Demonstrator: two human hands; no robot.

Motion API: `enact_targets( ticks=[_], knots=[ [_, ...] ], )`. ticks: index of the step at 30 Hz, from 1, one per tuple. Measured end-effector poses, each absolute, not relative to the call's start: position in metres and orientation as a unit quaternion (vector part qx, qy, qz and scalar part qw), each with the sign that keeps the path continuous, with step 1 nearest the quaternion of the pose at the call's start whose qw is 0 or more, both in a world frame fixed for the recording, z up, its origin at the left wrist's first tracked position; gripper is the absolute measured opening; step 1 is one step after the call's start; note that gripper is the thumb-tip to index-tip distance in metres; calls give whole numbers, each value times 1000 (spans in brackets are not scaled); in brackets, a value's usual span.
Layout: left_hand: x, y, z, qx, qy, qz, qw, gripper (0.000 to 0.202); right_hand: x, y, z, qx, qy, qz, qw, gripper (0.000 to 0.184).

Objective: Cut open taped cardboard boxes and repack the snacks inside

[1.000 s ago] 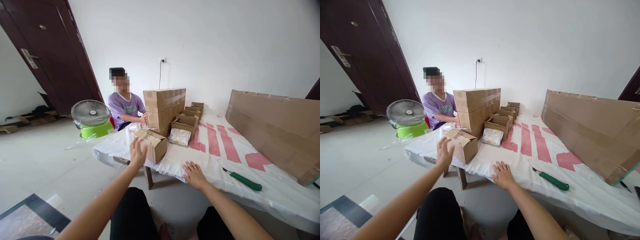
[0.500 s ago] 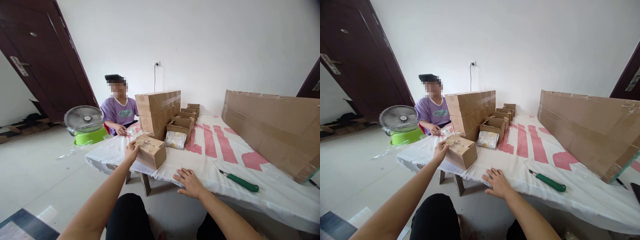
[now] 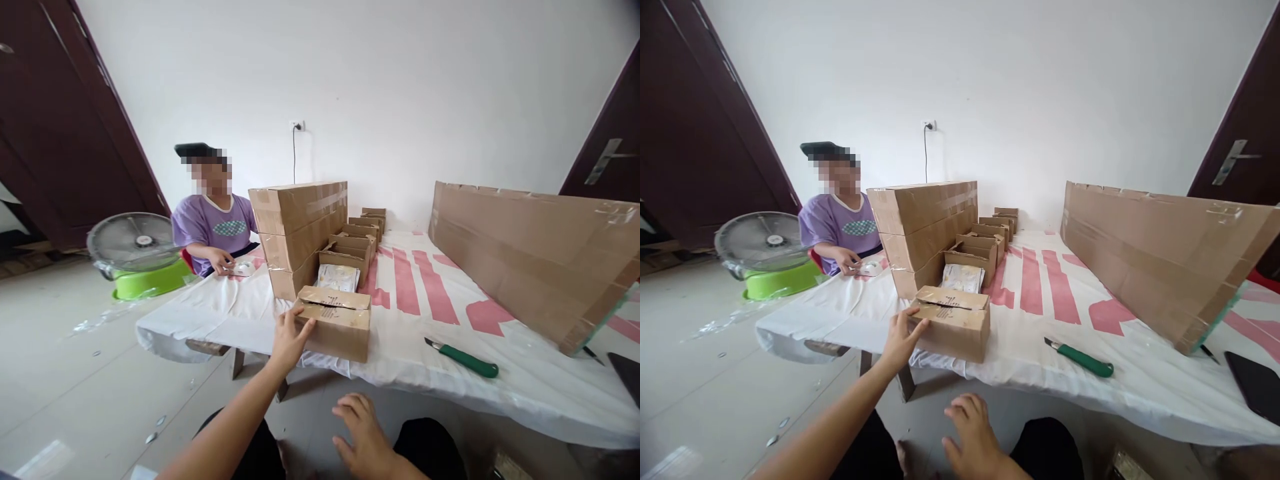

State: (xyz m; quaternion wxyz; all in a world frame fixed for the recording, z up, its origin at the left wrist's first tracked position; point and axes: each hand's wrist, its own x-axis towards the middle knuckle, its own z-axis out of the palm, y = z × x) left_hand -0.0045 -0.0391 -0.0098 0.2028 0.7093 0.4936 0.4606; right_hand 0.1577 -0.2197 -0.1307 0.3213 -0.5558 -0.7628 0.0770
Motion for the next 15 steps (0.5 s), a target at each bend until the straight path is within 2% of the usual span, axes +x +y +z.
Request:
enact_targets(
  ticks=[3,6,7,9,12,15],
  knots=[
    [13,-64,-15,743,441,456,213,44,181,-237,-117,-562,-708,19,427,8],
    [27,-79,-14,766,421,436,214,41,219,-240,-96,-591,-617,-68,514,4],
    [31,-81,-14,773,418,430,209,40,231,-238,-92,-603,-588,-94,531,6],
    [37,-81,-13,785,408,423,197,38,249,-233,-92,-628,-550,-127,536,23],
    [45,-76,-20,793,399,430,165,36,260,-224,-112,-673,-551,-126,476,48],
    [51,-72,-36,784,383,480,91,35,257,-220,-135,-704,-559,-137,417,59]
  ],
)
